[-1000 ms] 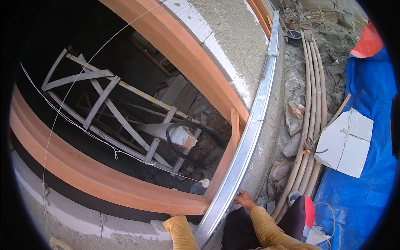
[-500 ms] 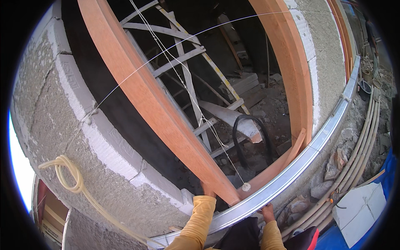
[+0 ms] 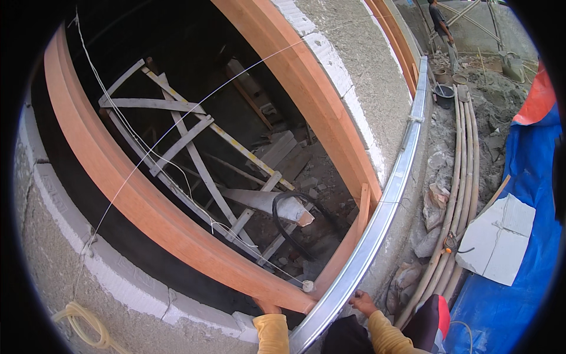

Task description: The person positions a long metal trim piece along a curved architectural edge, measures it with a tape measure, and uses a hand saw to cut it to size. They then secure the trim with wire ties and small wooden shims.

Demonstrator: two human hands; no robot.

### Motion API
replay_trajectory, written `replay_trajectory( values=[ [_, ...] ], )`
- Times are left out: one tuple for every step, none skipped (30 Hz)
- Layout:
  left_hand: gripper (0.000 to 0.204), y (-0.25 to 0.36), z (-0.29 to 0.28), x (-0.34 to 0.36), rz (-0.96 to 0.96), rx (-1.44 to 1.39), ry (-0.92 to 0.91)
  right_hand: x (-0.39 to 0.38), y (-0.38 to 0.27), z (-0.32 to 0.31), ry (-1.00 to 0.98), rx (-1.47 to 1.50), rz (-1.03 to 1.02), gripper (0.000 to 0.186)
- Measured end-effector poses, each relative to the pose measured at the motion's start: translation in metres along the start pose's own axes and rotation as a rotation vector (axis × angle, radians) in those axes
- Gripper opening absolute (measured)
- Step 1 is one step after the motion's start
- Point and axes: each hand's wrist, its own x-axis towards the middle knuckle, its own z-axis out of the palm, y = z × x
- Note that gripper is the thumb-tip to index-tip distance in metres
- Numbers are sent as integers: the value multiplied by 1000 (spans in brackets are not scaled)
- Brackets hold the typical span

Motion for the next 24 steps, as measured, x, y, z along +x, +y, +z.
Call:
replay_trajectory(
  values=[
    [50, -4, 2, 1, 55, 61, 12, 6, 7, -1, 33, 45, -2, 65],
    [51, -8, -3, 0, 61, 114, -4, 5, 8, 0, 22, 26, 8, 65],
    [52, -13, -8, 1, 68, 168, -20, 4, 8, 1, 11, 7, 19, 66],
    [53, -17, -11, 4, 76, 222, -35, 6, 7, 1, -1, -11, 29, 66],
    [53, -17, -8, 7, 110, 235, -18, 12, 7, -2, -19, -48, 5, 66],
    [54, -18, -3, 8, 127, 249, -16, 17, 12, -7, -21, -80, -3, 66],
    [55, -16, -1, 6, 131, 276, -32, 21, 14, -12, -32, -65, 13, 66],
    [55, -7, -10, 5, 138, 333, -57, 7, -3, -5, -43, 35, 1, 68],
    [56, 1, -7, 3, 151, 363, -106, 12, -3, -10, -1, 23, -80, 71],
    [56, 0, -5, 3, 135, 334, -169, 20, -1, -19, 14, 21, -67, 73],
    [55, -1, -26, 3, 108, 349, -202, 13, -14, -10, -41, 54, 15, 73],
    [55, 1, -25, 6, 57, 267, -266, 24, 3, -16, 48, 102, -80, 70],
    [54, 13, -39, 3, -6, 256, -300, 18, 2, -11, 65, 213, 70, 74],
    [53, 33, -40, -4, -94, 204, -169, 18, 6, -10, 128, 259, 90, 74],
    [52, 54, -29, -14, -173, 141, -39, 22, 10, -13, 200, 302, 96, 73],
    [51, 65, -12, -29, -260, 63, 86, 26, 14, -30, 290, 335, 96, 73],
    [50, 72, -6, -50, -181, 188, 106, 31, 17, -42, 362, 362, 115, 72],
    [48, 79, -6, -76, -96, 310, 127, 37, 19, -53, 429, 387, 133, 72],
    [46, 88, -16, -108, 4, 574, -22, 45, 18, -67, 499, 413, 148, 71],
    [44, 94, -24, -132, 107, 837, -167, 52, 10, -77, 549, 444, 97, 72],
    [42, 99, -17, -141, 91, 759, -298, 59, -4, -85, 593, 470, 47, 73],
    [40, 103, -11, -152, 64, 683, -413, 68, -22, -90, 600, 504, 5, 73],
    [38, 108, -2, -160, 40, 600, -519, 79, -42, -98, 604, 535, -43, 72],
    [37, 113, 18, -158, 68, 525, -561, 94, -56, -109, 628, 474, -72, 71]
  ],
)
